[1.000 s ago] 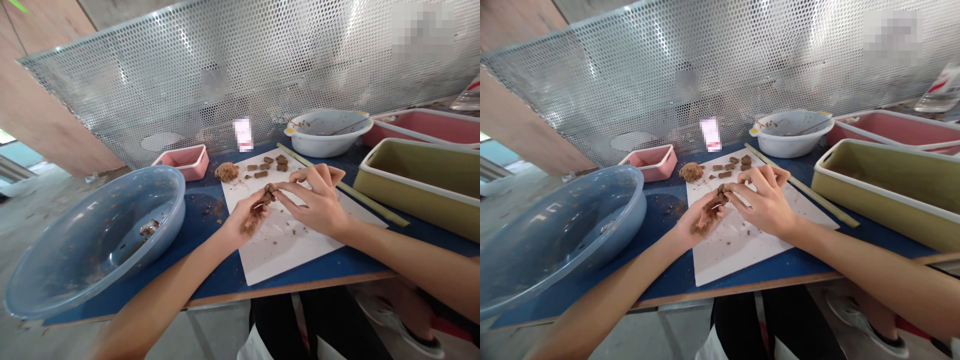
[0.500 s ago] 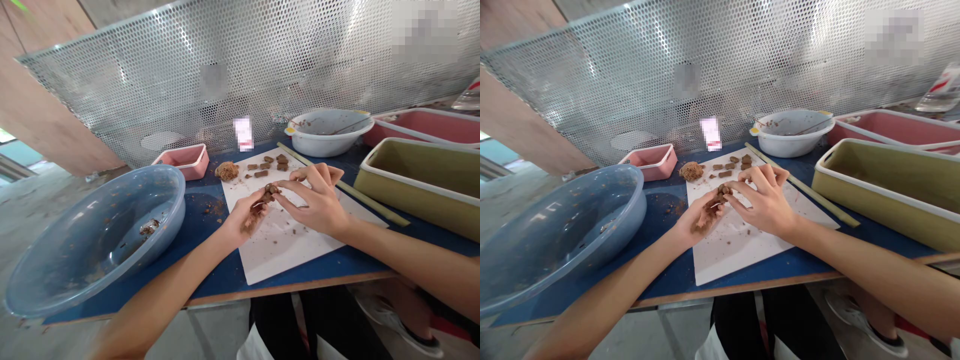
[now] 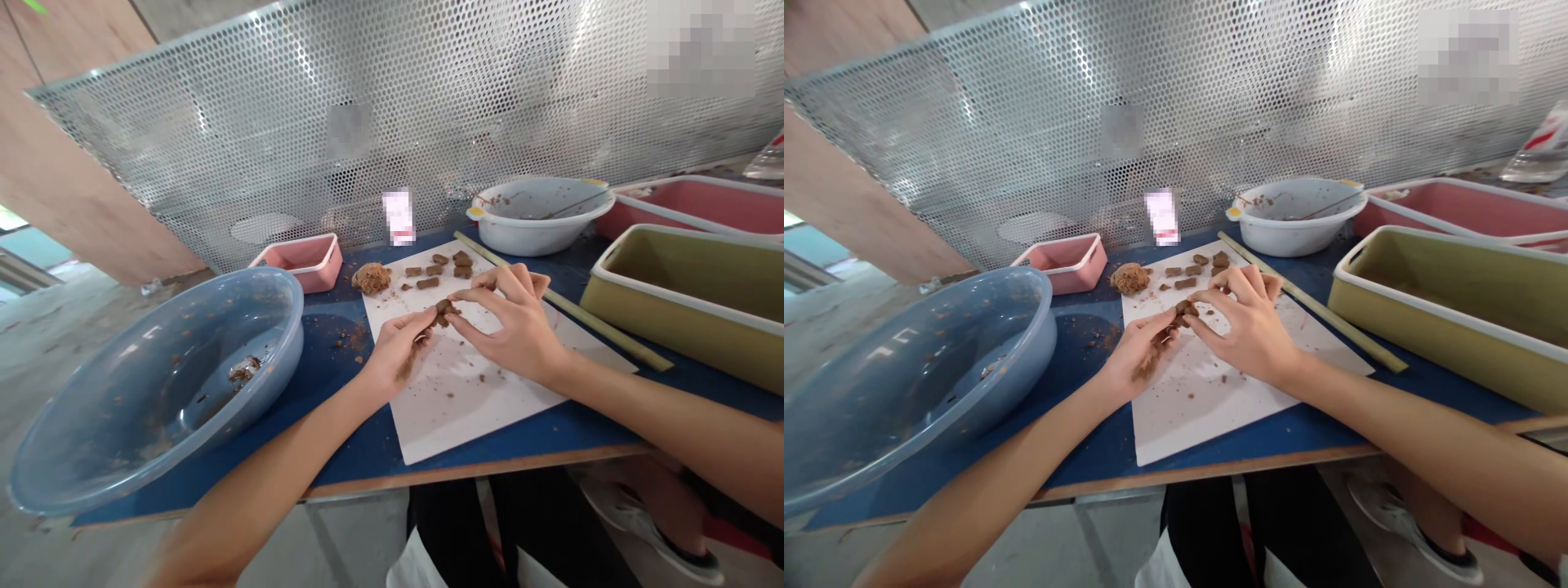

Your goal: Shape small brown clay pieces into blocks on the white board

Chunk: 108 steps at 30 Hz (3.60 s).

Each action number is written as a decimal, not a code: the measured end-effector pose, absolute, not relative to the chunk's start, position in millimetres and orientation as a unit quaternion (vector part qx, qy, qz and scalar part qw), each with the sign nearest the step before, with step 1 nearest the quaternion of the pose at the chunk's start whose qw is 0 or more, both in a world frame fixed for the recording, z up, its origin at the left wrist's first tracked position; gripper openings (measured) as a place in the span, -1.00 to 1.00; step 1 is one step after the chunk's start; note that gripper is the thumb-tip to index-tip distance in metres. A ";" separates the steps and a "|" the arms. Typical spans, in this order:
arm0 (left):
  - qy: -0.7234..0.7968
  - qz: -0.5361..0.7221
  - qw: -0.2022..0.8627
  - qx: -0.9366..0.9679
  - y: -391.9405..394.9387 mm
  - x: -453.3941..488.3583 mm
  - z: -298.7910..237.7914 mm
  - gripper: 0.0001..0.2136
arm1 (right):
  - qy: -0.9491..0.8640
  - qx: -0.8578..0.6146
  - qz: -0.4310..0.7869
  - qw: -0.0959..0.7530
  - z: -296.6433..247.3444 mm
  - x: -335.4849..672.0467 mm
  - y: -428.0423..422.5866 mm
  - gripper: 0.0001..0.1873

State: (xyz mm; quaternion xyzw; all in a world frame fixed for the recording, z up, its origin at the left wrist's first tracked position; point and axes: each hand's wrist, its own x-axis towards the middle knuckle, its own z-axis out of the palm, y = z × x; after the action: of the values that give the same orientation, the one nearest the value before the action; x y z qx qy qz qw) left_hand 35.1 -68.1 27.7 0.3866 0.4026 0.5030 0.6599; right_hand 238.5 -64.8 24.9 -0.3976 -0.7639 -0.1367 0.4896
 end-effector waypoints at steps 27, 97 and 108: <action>0.298 0.423 0.133 0.846 -29.6 -3.2 -1.0 -0.76 | -0.859 -0.397 0.115 0.301 5.0 263.2 -30.2 -0.62; 0.323 0.333 0.130 0.877 -24.4 -11.2 -1.1 -0.75 | -0.878 -0.377 0.053 0.291 8.5 263.2 -36.8 -0.74; 0.317 0.323 0.098 0.886 -21.9 -10.7 -4.0 -0.76 | -0.895 -0.355 0.033 0.268 11.4 264.7 -37.0 -0.70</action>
State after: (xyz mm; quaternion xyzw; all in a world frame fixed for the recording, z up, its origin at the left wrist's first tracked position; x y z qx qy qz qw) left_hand -10.7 -21.9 -4.0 0.8864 0.3173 0.3225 0.0978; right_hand 264.7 -37.0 11.4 -0.3553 -0.8948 0.0326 0.2683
